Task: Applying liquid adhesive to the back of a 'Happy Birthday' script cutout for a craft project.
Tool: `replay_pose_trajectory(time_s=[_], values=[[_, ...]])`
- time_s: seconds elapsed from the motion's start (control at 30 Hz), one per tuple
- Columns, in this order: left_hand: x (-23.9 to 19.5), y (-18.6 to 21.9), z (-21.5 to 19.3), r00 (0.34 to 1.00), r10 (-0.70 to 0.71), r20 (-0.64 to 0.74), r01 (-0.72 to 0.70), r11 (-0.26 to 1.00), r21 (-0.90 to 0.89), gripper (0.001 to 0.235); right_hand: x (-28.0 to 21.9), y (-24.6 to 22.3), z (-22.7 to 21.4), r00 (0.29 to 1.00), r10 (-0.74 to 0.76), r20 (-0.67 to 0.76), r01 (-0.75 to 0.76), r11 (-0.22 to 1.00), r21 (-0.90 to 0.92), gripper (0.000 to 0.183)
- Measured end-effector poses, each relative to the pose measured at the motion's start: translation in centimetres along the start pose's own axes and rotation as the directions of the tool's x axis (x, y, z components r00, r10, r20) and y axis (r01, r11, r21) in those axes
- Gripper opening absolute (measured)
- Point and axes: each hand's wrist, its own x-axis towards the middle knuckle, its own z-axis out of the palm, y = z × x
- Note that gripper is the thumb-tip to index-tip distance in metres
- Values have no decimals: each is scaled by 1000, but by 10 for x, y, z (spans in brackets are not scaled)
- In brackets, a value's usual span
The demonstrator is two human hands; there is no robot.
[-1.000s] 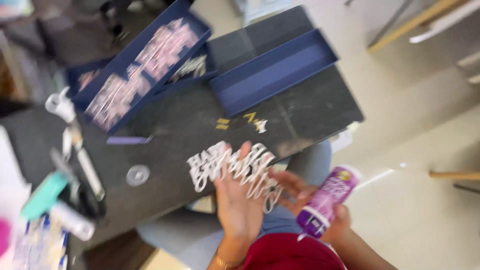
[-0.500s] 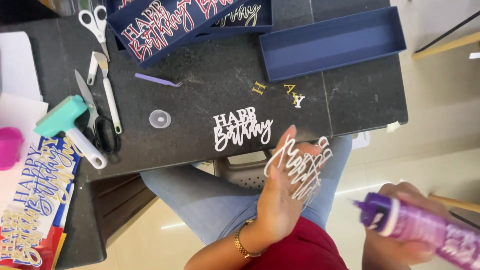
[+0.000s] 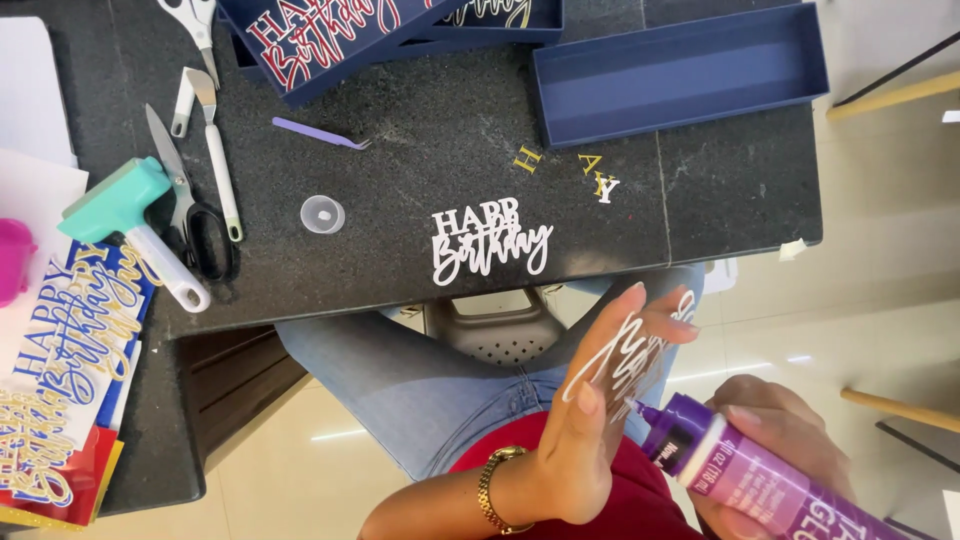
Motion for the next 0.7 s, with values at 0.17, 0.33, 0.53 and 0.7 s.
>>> replay_pose_trajectory(time_s=[0.17,0.33,0.53,0.7], values=[[0,0,0,1000,-26,2,26,1000,3,65,-1,8,-5,995,-71,77,74,997,-35,54],[0,-1,0,1000,-24,5,24,1000,0,64,-4,9,-5,998,-39,52,40,999,-24,55],[1,0,0,1000,-27,-6,27,1000,2,65,-4,12,-3,997,-60,53,63,996,-57,55],[2,-1,0,999,-31,-16,31,999,-26,66,-5,11,2,998,-27,-60,23,998,-66,52]])
